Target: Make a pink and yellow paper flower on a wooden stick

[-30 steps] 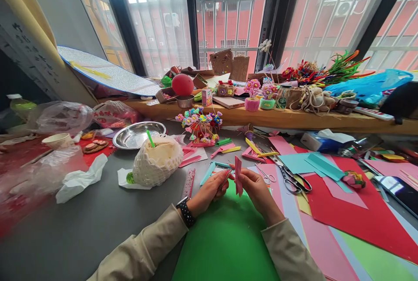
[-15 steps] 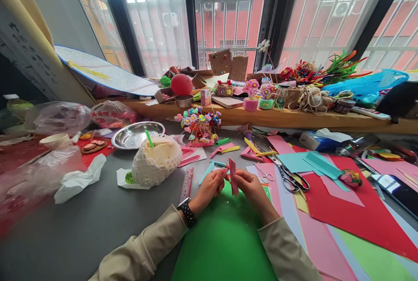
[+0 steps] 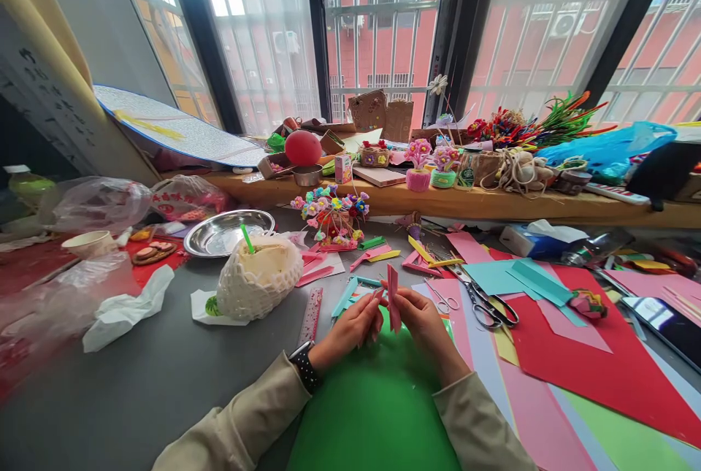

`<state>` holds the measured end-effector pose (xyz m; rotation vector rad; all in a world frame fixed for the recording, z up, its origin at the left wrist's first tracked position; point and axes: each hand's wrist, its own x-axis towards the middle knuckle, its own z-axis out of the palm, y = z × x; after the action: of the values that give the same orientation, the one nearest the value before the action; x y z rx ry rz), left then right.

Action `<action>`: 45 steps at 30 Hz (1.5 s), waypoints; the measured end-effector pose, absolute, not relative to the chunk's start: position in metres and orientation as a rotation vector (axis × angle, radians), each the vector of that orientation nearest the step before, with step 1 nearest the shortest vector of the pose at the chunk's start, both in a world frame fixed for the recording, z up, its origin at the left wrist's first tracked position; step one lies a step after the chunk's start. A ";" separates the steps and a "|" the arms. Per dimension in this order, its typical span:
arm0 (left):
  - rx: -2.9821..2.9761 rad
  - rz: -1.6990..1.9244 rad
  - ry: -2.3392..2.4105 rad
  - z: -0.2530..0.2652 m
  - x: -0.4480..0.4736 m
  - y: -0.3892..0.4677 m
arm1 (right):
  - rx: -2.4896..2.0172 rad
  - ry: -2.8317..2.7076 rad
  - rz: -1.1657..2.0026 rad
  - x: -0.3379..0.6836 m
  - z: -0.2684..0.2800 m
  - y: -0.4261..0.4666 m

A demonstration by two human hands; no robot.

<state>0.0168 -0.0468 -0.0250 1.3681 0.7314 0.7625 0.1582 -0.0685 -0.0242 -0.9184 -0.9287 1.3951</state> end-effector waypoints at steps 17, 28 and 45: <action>1.001 1.211 0.750 -0.027 0.022 -0.046 | -1.347 -1.200 0.580 0.115 -0.018 -0.081; 1.010 1.200 0.774 -0.024 0.021 -0.049 | -1.511 -1.433 0.235 0.095 -0.025 -0.072; 0.993 1.295 0.900 -0.029 0.024 -0.048 | -1.537 -1.694 -0.343 0.089 -0.032 -0.071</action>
<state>0.0242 -0.0483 -0.0287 0.9935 0.8996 1.2948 0.0888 -0.0715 -0.0320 -1.5373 -1.6942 -0.3434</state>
